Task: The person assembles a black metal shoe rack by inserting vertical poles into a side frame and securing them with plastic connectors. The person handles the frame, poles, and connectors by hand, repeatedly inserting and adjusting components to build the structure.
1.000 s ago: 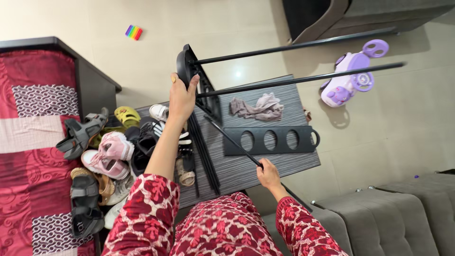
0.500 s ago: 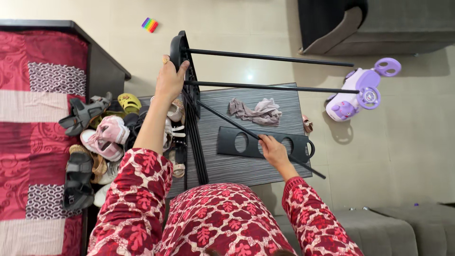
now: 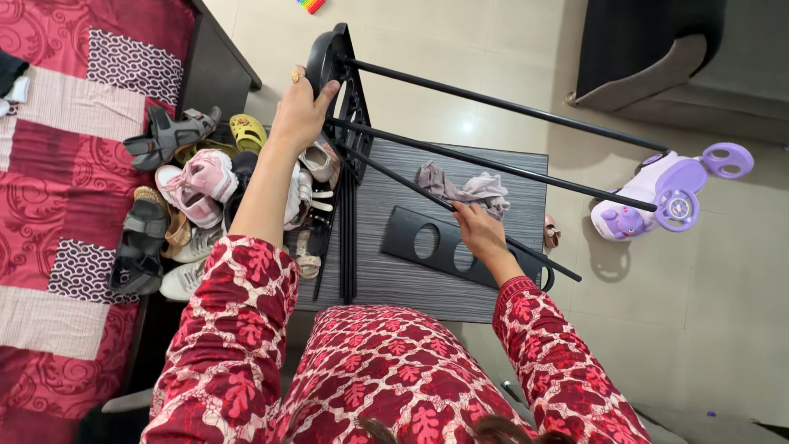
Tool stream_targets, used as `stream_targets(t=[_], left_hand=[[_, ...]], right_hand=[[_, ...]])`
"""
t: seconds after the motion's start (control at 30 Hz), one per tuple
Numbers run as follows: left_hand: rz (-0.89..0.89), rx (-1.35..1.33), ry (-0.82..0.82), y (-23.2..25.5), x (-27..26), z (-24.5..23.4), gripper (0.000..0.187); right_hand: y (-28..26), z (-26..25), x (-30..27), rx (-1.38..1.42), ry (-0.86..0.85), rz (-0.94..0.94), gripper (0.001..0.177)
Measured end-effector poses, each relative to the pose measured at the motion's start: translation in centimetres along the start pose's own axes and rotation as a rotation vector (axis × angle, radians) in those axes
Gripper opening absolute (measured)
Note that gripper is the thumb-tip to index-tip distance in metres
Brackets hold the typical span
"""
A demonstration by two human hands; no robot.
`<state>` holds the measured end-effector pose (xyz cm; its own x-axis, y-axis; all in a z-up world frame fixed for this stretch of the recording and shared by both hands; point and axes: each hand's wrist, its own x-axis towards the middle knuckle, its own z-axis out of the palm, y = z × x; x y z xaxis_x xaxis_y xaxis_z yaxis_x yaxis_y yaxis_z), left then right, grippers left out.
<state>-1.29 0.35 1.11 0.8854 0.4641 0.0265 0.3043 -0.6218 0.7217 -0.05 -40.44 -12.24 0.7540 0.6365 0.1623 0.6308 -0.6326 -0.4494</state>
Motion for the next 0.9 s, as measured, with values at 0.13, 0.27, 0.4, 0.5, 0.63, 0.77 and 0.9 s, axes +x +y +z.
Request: stream_targets(t=[0.13, 0.27, 0.4, 0.5, 0.63, 0.77, 0.9], left_hand=[[-0.102, 0.01, -0.043, 0.7, -0.3, -0.9, 0.065], [-0.078, 0.024, -0.04, 0.8, -0.1, -0.9, 0.067], [-0.024, 0.051, -0.013, -0.2, 0.4, -0.5, 0.067], [-0.011, 0.059, -0.001, -0.6, 0.5, -0.6, 0.067], [-0.091, 0.025, -0.023, -0.4, 0.5, -1.2, 0.063], [-0.001, 0.012, 0.022, -1.3, 0.5, -1.2, 0.055], [0.033, -0.022, 0.04, -2.2, 0.7, -1.3, 0.056]], right_hand=[[0.8, 0.2, 0.9, -0.011, -0.018, -0.026, 0.024], [1.7, 0.3, 1.2, 0.007, -0.01, -0.037, 0.026], [2.0, 0.3, 1.4, 0.003, 0.008, -0.061, 0.025], [2.0, 0.1, 1.6, 0.008, 0.009, -0.07, 0.025], [2.0, -0.2, 2.1, 0.0, -0.006, -0.065, 0.026], [1.7, -0.3, 2.4, -0.001, -0.026, -0.064, 0.025], [1.1, -0.7, 2.9, -0.022, -0.069, -0.026, 0.027]])
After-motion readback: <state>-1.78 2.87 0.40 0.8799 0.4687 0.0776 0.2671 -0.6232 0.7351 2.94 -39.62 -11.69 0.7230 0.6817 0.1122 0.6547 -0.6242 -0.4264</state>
